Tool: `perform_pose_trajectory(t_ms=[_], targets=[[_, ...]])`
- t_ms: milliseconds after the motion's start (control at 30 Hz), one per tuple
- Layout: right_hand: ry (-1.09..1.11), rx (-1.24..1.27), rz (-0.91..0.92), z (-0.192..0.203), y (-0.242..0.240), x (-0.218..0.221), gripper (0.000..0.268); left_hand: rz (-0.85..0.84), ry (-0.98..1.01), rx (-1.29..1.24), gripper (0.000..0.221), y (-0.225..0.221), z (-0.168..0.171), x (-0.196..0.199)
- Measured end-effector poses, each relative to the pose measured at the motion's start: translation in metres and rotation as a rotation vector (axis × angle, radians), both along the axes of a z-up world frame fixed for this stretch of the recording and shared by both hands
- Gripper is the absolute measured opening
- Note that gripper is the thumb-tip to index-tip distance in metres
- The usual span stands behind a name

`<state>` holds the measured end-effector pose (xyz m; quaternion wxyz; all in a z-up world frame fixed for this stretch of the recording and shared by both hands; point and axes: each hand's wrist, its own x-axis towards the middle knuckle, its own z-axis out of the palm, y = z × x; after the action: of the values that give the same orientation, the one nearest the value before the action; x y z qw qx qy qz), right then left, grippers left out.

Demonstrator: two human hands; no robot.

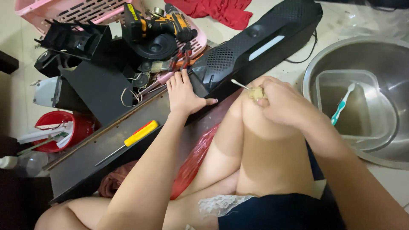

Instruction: Adjusting and repairing a speaker housing using a screwdriver and pliers while sitting on the floor.

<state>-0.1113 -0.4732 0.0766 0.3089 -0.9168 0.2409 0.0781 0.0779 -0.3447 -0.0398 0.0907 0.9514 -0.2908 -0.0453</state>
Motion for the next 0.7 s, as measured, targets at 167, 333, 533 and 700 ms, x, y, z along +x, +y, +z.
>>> perform_pose_trajectory(t_ms=[167, 333, 533, 700], targets=[[-0.075, -0.051, -0.003, -0.033, -0.001, 0.014, 0.038, 0.003, -0.010, -0.035, 0.125, 0.003, -0.002, 0.002], [-0.039, -0.059, -0.002, -0.040, -0.004, 0.016, 0.040, -0.005, 0.003, -0.087, 0.125, 0.004, -0.003, 0.004], [0.057, -0.041, -0.004, -0.053, 0.004, 0.017, 0.046, -0.008, 0.031, -0.036, 0.123, 0.005, -0.002, 0.005], [0.062, -0.041, -0.008, -0.053, 0.006, 0.022, 0.047, -0.027, 0.005, -0.058, 0.124, 0.007, -0.005, 0.007]])
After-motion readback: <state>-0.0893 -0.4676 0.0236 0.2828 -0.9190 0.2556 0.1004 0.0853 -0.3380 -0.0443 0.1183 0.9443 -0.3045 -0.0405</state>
